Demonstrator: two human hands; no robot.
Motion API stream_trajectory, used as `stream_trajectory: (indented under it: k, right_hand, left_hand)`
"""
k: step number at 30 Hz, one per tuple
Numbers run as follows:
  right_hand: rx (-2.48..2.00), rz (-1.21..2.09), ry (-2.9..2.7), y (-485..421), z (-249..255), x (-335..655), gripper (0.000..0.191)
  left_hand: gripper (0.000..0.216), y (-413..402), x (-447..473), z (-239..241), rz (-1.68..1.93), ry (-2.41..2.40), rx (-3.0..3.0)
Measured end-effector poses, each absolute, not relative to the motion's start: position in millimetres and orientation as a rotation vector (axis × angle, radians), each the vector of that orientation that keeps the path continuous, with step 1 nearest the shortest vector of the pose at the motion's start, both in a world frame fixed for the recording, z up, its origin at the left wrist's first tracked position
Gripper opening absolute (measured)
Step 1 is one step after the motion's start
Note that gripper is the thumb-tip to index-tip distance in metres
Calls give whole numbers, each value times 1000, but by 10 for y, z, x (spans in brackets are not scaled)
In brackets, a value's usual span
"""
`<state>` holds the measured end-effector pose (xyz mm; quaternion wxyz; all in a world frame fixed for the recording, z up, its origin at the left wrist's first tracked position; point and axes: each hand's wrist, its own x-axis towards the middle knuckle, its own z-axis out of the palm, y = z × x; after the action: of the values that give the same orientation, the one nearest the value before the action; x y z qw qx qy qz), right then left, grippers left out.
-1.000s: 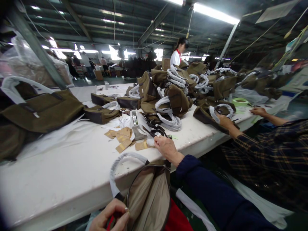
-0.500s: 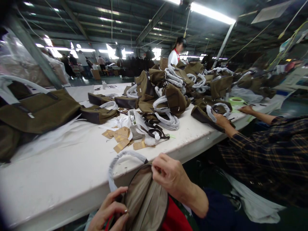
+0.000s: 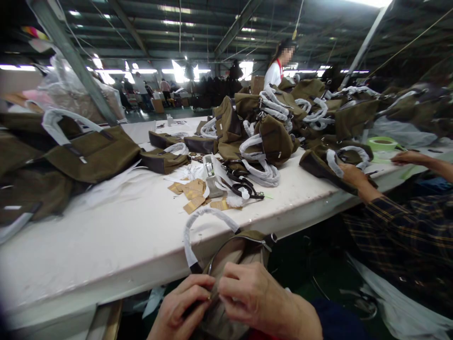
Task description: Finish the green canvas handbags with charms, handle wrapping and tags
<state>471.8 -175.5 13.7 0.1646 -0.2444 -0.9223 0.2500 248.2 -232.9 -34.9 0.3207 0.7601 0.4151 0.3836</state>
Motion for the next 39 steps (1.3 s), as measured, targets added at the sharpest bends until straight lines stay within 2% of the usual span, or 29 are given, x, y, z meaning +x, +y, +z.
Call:
stream_trajectory:
  k: [2,6,10,13,15,17,20,22,24,28,34,37,39]
  right_hand:
    - [-753,953,-2552,-1708,178,4717,9]
    - [-1059,1282,-2229,-1443,186,4583,16]
    - [-1119,1198,-2372,-1084,149,4285,22]
    - [-1075,1057,-2580,-902,149,4055,36]
    - [-1072,1106,-2624,-841,130,3938,34]
    - [-1069,1297,-2534,-817,73,3860,24]
    - [-1021,1770,-2120,-838,-37,3823,15]
    - [-911,2023,-1748,-892,-67,3854,26]
    - [-810,2120,-1460,-973,-32,3931,34]
    - [-794,2138,-1427,-1135,171,4201,30]
    - [-893,2003,-1556,-1270,353,4550,21]
    - [-1022,1905,-1848,-1319,248,4567,18]
    - [-1043,1645,-2199,-1342,123,4528,14]
  left_hand:
    - [16,-2338,2484,-342,1009,1069,1986]
    - [17,-2353,2503,-337,982,1037,2014]
    - [18,-2353,2512,-357,943,1024,2138]
    - [19,-2361,2482,-398,924,1030,2197]
    - [20,-2371,2453,-435,930,1017,2223]
    - [22,-2382,2428,-472,935,1008,2226]
    - [19,-2389,2401,-509,966,1039,2081]
    - [11,-2381,2384,-507,1041,1129,1823]
    - [8,-2362,2361,-486,1104,1214,1494]
    - [12,-2308,2304,-448,1121,1181,1061]
    - [9,-2260,2280,-474,1107,1092,876]
    - [9,-2232,2274,-492,1116,1057,861]
    - [9,-2212,2266,-496,1112,1046,850]
